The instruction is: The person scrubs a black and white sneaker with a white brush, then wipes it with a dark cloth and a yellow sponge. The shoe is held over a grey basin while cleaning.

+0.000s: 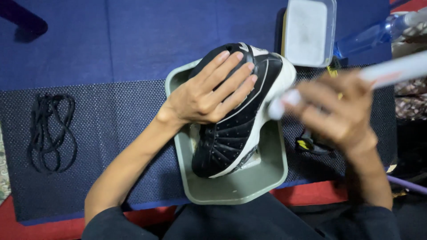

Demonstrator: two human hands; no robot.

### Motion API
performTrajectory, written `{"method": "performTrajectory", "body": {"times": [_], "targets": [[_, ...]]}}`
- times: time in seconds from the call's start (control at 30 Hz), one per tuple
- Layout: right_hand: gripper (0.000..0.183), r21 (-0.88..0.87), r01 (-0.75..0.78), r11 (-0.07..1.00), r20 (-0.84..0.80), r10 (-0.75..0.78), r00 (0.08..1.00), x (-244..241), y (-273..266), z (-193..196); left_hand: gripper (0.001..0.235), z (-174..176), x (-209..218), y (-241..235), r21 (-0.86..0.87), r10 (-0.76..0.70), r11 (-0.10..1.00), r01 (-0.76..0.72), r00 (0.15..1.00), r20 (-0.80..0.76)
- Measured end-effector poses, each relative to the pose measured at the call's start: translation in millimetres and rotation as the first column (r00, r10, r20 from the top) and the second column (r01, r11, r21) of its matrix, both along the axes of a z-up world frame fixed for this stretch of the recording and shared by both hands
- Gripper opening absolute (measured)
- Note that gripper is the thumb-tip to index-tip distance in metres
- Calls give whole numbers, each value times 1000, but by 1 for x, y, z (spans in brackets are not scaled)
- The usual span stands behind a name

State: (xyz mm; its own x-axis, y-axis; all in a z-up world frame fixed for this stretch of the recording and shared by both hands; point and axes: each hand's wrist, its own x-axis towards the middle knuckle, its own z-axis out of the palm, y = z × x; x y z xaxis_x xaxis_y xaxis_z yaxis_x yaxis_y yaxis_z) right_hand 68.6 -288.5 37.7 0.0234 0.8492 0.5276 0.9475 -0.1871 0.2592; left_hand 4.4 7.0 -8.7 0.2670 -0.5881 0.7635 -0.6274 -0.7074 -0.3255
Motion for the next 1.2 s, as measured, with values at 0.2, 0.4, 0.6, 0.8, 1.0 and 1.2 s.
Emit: {"method": "performTrajectory", "body": {"times": [0.2, 0.4, 0.6, 0.8, 1.0, 1.2], "targets": [[10, -29, -163, 986, -84, 160, 984, -11, 25, 5, 24, -9, 2, 6, -16, 8, 1000, -8, 1000, -21], [36, -7, -242, 970, -234, 234, 944, -27, 47, 10, 28, -21, 4, 12, -59, 22, 998, -25, 998, -51], [24, -1, -106, 994, -303, 101, 948, -34, 34, 1, 30, -23, 5, 11, -106, -3, 994, -3, 998, -59], [17, -22, -35, 999, -268, 28, 963, -51, 11, -24, 31, -24, 3, 13, -111, -6, 994, -3, 997, -80], [20, -42, -30, 999, -131, 24, 991, -73, 17, -21, 34, -25, 1, 14, -137, -24, 991, 9, 994, -108], [13, -68, -83, 994, -92, 77, 993, -108, 20, -32, 36, -24, 1, 12, -251, -69, 967, 41, 992, -105]]}}
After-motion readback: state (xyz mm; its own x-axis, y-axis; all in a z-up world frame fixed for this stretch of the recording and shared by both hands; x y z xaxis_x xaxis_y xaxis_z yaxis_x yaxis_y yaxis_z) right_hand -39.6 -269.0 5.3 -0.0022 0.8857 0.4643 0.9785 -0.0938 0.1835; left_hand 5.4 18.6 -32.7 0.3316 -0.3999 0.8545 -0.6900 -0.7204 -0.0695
